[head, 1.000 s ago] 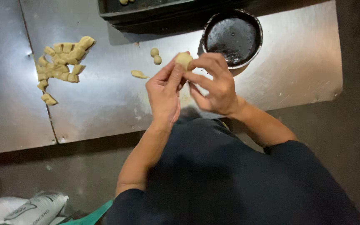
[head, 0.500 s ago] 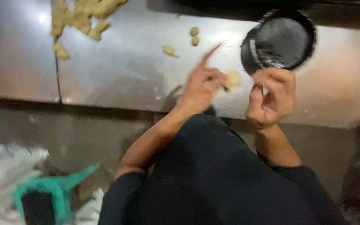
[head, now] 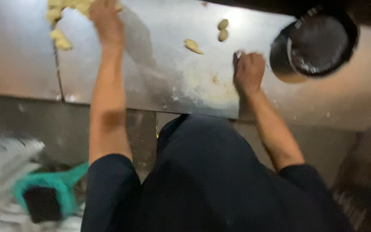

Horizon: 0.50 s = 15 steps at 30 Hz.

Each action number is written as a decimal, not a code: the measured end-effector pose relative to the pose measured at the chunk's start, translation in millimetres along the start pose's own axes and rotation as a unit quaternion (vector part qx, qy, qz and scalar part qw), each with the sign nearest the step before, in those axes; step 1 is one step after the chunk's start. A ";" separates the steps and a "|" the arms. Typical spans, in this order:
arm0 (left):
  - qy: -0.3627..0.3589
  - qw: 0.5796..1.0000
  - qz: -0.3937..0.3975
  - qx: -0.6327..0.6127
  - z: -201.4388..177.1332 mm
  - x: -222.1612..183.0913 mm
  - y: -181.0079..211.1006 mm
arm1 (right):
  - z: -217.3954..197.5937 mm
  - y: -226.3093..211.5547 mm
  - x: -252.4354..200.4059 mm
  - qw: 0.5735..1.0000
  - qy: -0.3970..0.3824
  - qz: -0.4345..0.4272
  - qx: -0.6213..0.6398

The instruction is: The person shapes small dough balls by hand, adding a dark filling from a bowl to some of them, and places the finished dough pieces onto a baking tray.

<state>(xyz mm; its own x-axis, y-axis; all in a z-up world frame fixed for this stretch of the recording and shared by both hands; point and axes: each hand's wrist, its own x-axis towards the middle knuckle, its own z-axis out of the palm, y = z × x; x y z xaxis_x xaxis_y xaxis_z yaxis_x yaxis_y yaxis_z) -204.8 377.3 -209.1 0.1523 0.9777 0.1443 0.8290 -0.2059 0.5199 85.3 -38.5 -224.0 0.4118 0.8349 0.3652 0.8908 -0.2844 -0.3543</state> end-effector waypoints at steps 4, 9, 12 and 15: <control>0.024 0.995 0.066 -0.072 -23.6 -45.0 22.0 | -40.0 6.1 -21.5 0.999 0.018 0.048 0.017; -0.164 0.981 0.008 -0.108 1.6 -191.3 74.0 | 1.6 -22.1 -20.1 0.990 -0.025 -0.048 0.128; -0.185 0.973 0.123 -0.055 -27.5 -243.5 93.4 | 1.4 11.4 -4.2 0.995 -0.034 0.011 0.090; -0.016 0.958 0.275 0.075 -32.6 -237.3 123.2 | -46.4 15.6 -51.8 0.995 -0.010 -0.009 0.100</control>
<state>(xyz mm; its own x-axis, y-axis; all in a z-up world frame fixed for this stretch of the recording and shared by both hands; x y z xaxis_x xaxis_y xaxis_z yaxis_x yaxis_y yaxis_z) -156.4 118.5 -151.8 0.6028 0.7242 0.3347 0.6865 -0.6846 0.2449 86.8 -108.1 -208.5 0.3906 0.8489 0.3562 0.8409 -0.1714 -0.5134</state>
